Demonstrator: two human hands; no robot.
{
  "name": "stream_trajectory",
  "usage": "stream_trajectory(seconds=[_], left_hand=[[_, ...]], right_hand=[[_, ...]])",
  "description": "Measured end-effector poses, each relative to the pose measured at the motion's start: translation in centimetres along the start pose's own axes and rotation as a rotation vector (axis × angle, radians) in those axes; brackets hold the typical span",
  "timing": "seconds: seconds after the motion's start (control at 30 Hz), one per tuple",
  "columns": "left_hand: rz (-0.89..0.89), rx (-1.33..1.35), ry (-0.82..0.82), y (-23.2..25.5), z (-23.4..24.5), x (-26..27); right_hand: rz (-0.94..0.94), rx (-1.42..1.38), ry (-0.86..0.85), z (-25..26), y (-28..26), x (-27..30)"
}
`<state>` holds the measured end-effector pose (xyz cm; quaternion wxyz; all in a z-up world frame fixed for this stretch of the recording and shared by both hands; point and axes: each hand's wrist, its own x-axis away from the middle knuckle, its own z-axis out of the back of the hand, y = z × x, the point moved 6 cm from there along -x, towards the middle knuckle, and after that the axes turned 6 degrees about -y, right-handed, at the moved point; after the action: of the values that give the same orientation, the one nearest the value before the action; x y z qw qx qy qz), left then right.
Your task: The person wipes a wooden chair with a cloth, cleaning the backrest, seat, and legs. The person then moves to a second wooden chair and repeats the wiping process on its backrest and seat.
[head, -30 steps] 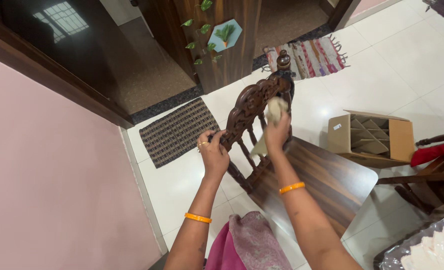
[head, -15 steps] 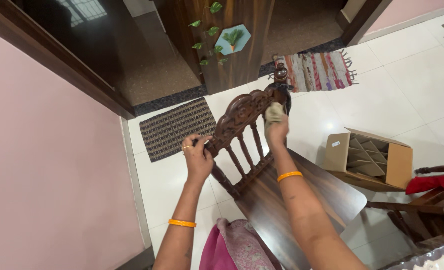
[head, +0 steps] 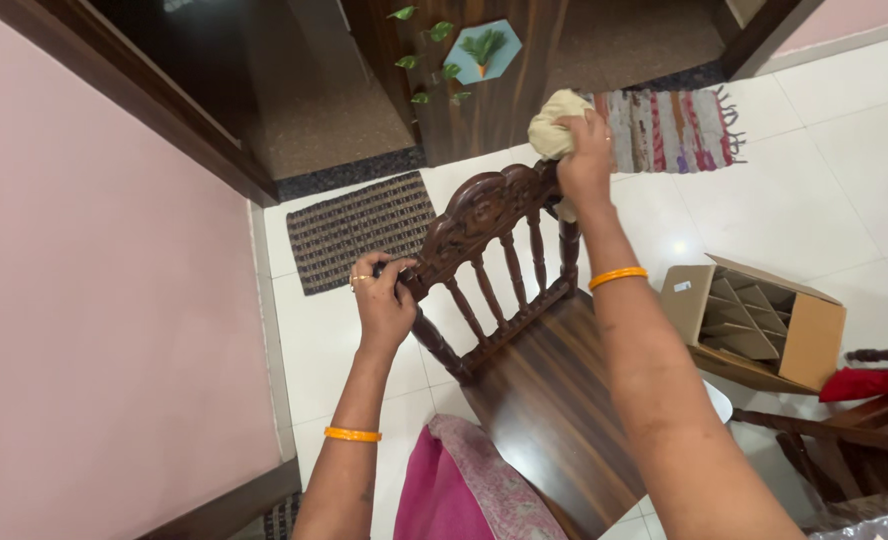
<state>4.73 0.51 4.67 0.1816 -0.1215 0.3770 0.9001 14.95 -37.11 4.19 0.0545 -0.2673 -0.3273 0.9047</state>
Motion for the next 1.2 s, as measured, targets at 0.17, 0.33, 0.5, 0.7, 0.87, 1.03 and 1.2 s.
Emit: stream_trajectory(seconds=[0.17, 0.33, 0.5, 0.7, 0.87, 1.03, 1.2], left_hand=[[-0.004, -0.017, -0.006, -0.1, 0.1, -0.9], [0.003, 0.005, -0.008, 0.1, -0.1, -0.7], [0.032, 0.007, -0.016, 0.4, -0.4, -0.5], [-0.015, -0.021, -0.004, 0.6, -0.2, -0.9], [-0.013, 0.181, -0.063, -0.8, -0.4, -1.3], [0.036, 0.468, -0.13, -2.0, -0.6, -1.2], [0.064, 0.539, -0.2, -2.1, -1.2, -1.5]], right_hand=[[-0.142, 0.054, -0.16, 1.8, 1.1, -3.9], [-0.143, 0.329, -0.083, 3.3, -1.7, -4.2], [0.028, -0.125, -0.122, -4.1, -6.7, 3.7], [-0.227, -0.508, 0.024, -6.9, -9.1, 14.6], [-0.341, -0.719, 0.045, -6.1, -10.9, 14.7], [0.101, -0.205, 0.025, -8.6, -15.9, 15.1], [0.128, -0.21, -0.101, -13.5, -14.2, 22.1]])
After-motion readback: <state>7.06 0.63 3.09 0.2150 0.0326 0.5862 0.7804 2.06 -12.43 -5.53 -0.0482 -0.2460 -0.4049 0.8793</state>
